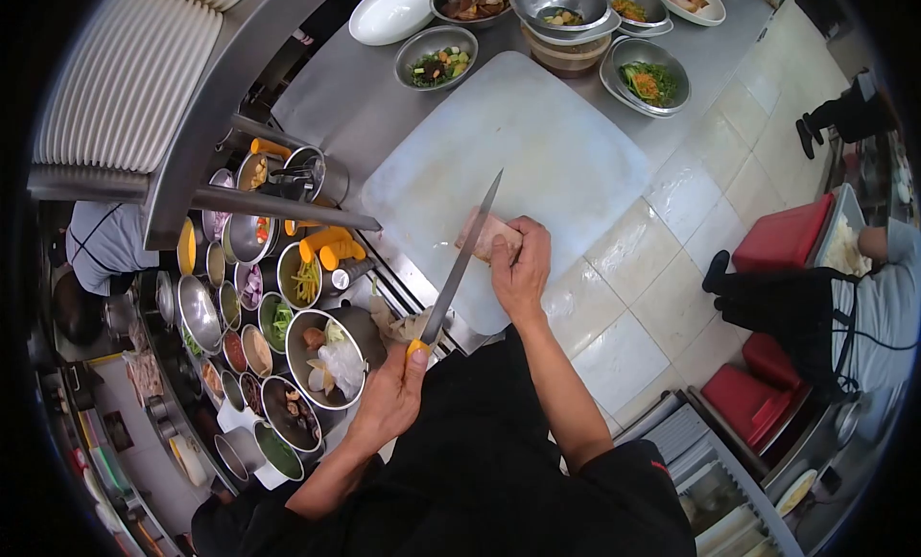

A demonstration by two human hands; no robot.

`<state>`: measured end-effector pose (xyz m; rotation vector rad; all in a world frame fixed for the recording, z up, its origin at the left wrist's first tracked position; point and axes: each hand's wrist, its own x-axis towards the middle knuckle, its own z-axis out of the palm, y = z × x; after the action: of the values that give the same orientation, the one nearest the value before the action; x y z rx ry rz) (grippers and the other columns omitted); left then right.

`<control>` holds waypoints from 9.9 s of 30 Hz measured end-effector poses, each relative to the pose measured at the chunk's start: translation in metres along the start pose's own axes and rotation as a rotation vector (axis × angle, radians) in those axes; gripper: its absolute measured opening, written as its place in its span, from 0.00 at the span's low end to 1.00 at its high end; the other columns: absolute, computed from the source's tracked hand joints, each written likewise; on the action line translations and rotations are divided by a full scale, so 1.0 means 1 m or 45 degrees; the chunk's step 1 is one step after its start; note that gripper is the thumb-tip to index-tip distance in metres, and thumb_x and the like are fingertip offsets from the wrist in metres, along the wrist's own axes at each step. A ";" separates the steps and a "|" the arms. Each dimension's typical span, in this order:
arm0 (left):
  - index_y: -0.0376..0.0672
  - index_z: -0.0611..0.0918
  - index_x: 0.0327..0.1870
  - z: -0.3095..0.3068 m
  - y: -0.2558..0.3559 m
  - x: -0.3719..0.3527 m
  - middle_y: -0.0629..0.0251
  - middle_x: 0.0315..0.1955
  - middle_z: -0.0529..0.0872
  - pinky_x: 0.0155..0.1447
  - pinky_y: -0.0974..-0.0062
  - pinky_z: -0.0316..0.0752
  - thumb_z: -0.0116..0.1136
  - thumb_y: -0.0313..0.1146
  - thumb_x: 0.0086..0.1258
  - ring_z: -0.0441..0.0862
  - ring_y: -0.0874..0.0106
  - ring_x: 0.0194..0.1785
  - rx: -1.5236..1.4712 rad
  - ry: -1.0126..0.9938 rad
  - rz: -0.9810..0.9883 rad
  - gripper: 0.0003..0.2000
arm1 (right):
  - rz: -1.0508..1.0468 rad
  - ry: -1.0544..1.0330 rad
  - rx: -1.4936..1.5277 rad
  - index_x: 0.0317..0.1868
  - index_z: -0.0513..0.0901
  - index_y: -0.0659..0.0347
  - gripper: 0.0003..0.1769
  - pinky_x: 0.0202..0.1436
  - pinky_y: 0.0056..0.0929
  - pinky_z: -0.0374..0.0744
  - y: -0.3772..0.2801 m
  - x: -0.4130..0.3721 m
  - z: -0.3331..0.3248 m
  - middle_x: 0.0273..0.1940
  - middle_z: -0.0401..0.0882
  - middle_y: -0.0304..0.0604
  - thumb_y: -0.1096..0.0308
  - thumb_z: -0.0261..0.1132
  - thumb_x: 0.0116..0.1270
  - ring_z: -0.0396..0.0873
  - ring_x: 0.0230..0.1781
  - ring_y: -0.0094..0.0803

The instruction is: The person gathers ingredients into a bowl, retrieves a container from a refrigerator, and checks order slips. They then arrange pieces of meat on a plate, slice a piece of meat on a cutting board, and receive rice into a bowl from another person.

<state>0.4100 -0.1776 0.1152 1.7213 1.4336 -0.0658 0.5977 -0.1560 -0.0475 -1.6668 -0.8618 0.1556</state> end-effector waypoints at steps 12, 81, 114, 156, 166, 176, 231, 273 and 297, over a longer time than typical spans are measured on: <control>0.33 0.69 0.36 0.002 0.008 0.000 0.35 0.22 0.77 0.34 0.44 0.67 0.40 0.43 0.75 0.75 0.36 0.31 0.102 -0.048 -0.055 0.18 | 0.009 -0.072 -0.083 0.44 0.72 0.64 0.13 0.49 0.39 0.69 0.003 0.000 0.000 0.43 0.74 0.50 0.68 0.61 0.60 0.71 0.44 0.45; 0.33 0.73 0.38 -0.017 -0.002 0.019 0.35 0.22 0.76 0.36 0.47 0.67 0.38 0.49 0.75 0.75 0.36 0.34 0.148 0.007 -0.056 0.23 | 0.006 -0.277 -0.161 0.42 0.75 0.66 0.16 0.45 0.32 0.72 -0.015 0.026 0.001 0.38 0.78 0.47 0.72 0.65 0.51 0.75 0.39 0.36; 0.32 0.71 0.39 -0.058 -0.006 -0.017 0.40 0.21 0.79 0.35 0.51 0.72 0.45 0.45 0.73 0.78 0.40 0.31 0.037 -0.036 -0.080 0.20 | -0.259 -0.939 -0.229 0.60 0.67 0.56 0.42 0.61 0.42 0.67 -0.044 0.063 -0.028 0.60 0.64 0.51 0.69 0.72 0.40 0.63 0.61 0.48; 0.28 0.77 0.49 -0.243 -0.348 -0.279 0.58 0.39 0.83 0.44 0.80 0.74 0.57 0.29 0.67 0.80 0.76 0.40 -0.914 1.793 -0.284 0.14 | -1.190 -2.010 0.579 0.58 0.67 0.63 0.44 0.63 0.38 0.68 -0.444 -0.212 0.385 0.53 0.69 0.55 0.68 0.70 0.33 0.68 0.56 0.51; 0.29 0.77 0.47 -0.186 -0.438 -0.365 0.58 0.30 0.84 0.34 0.82 0.75 0.56 0.29 0.68 0.81 0.75 0.29 -1.124 2.142 -0.474 0.13 | -1.268 -1.989 0.335 0.62 0.60 0.60 0.54 0.64 0.42 0.65 -0.397 -0.409 0.571 0.59 0.65 0.54 0.58 0.79 0.33 0.63 0.62 0.49; 0.31 0.80 0.48 -0.184 -0.429 -0.360 0.57 0.28 0.83 0.32 0.74 0.77 0.58 0.31 0.67 0.80 0.71 0.27 -0.999 2.085 -0.425 0.13 | -0.840 -2.300 -0.083 0.72 0.35 0.60 0.72 0.74 0.41 0.49 -0.402 -0.390 0.549 0.71 0.40 0.63 0.54 0.78 0.36 0.40 0.73 0.56; 0.34 0.79 0.50 0.247 0.525 0.350 0.57 0.37 0.85 0.43 0.75 0.77 0.62 0.35 0.62 0.83 0.71 0.38 -0.256 -0.229 0.876 0.18 | 0.459 0.343 -0.120 0.54 0.77 0.58 0.26 0.53 0.35 0.75 0.264 0.483 -0.436 0.53 0.74 0.47 0.63 0.71 0.53 0.74 0.51 0.38; 0.32 0.63 0.55 0.247 0.926 0.893 0.53 0.32 0.78 0.28 0.69 0.77 0.47 0.26 0.60 0.80 0.66 0.28 -1.317 0.367 0.261 0.21 | 0.288 -0.546 -0.161 0.48 0.81 0.62 0.17 0.44 0.30 0.76 0.455 1.013 -0.503 0.41 0.78 0.48 0.66 0.67 0.59 0.77 0.41 0.34; 0.33 0.65 0.60 0.780 1.297 0.595 0.51 0.38 0.81 0.32 0.68 0.81 0.50 0.31 0.69 0.83 0.64 0.33 -0.573 -1.541 0.514 0.21 | 1.061 0.761 0.611 0.40 0.74 0.67 0.07 0.15 0.25 0.76 0.574 0.923 -0.957 0.21 0.74 0.40 0.73 0.52 0.65 0.73 0.15 0.25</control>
<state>2.0346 -0.1560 0.0533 1.1570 0.1748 -0.4416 2.0273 -0.3724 0.0397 -1.3943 0.3335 0.3740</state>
